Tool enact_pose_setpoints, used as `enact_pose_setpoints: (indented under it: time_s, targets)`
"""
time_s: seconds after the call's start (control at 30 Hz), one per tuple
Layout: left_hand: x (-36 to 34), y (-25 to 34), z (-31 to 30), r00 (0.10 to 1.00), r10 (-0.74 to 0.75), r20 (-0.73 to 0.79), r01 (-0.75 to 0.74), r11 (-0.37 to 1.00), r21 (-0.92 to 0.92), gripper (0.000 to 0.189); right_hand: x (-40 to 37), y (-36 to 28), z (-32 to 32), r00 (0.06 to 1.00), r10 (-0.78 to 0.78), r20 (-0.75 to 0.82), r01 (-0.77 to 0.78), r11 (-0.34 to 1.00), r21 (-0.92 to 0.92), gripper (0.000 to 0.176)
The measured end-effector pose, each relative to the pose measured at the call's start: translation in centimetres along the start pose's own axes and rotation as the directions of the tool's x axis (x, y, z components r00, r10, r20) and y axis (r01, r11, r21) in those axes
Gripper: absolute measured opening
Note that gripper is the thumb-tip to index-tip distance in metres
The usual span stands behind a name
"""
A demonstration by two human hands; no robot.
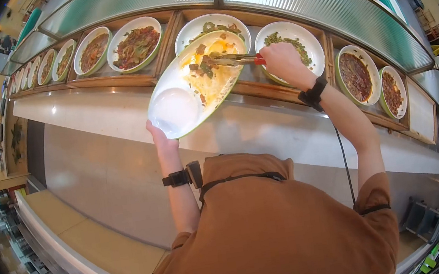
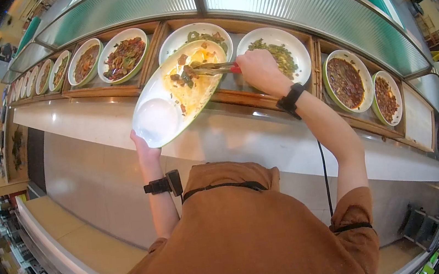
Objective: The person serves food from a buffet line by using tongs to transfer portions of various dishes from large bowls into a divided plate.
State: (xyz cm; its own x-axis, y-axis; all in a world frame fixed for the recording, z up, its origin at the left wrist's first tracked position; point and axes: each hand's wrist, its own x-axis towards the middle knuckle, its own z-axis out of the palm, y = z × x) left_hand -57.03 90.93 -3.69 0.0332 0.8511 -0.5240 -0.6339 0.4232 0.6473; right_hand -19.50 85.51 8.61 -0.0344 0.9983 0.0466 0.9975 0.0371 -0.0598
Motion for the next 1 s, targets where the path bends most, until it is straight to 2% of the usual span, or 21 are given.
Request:
enact_pose_setpoints:
  time_s: [0.17, 0.37, 0.47, 0.53, 0.67, 0.73, 0.8, 1.0]
  targets:
    - [1.3, -0.3, -1.1, 0.998, 0.011, 0.057, -0.011, 1.0, 0.0, 0.061, 0.2, 0.1, 0.6, 1.0, -0.022, -0.005, 0.022, 0.998, -0.059, 0.012]
    - [0.5, -0.2, -0.3, 0.996, 0.019, 0.088, -0.019, 1.0, -0.003, 0.06, -0.6, -0.3, 0.1, 1.0, 0.02, -0.02, -0.021, 0.999, -0.045, 0.008]
    - [1.2, -0.5, -1.1, 0.996, 0.03, 0.083, -0.031, 0.999, 0.01, 0.06, -1.2, -0.2, -0.2, 0.997, 0.08, 0.018, -0.08, 0.997, -0.022, 0.014]
    - [1.3, -0.6, -1.1, 0.996, 0.06, 0.061, -0.063, 0.997, 0.053, 0.059, -1.4, 0.5, -0.4, 0.984, 0.178, 0.017, -0.178, 0.984, 0.027, 0.02]
    - [-0.4, -0.3, 0.6, 1.0, 0.022, 0.019, -0.023, 0.999, 0.027, 0.06, -1.9, 4.3, -2.4, 0.909, 0.413, -0.056, -0.4, 0.903, 0.16, 0.031]
    - [-0.9, 0.0, 1.1, 1.0, 0.016, -0.008, -0.016, 0.998, 0.061, 0.06, -2.4, 7.9, -3.1, 0.842, 0.54, -0.015, -0.537, 0.84, 0.078, 0.035]
    - [-0.3, 0.0, 0.6, 1.0, -0.003, -0.005, 0.003, 0.999, 0.043, 0.061, -3.3, 11.1, -2.9, 0.798, 0.603, 0.021, -0.603, 0.796, 0.051, 0.034]
    - [0.4, -0.3, 0.2, 0.999, 0.018, 0.026, -0.019, 0.998, 0.059, 0.062, -6.8, 15.8, 0.8, 0.778, 0.626, 0.055, -0.618, 0.778, -0.112, 0.026]
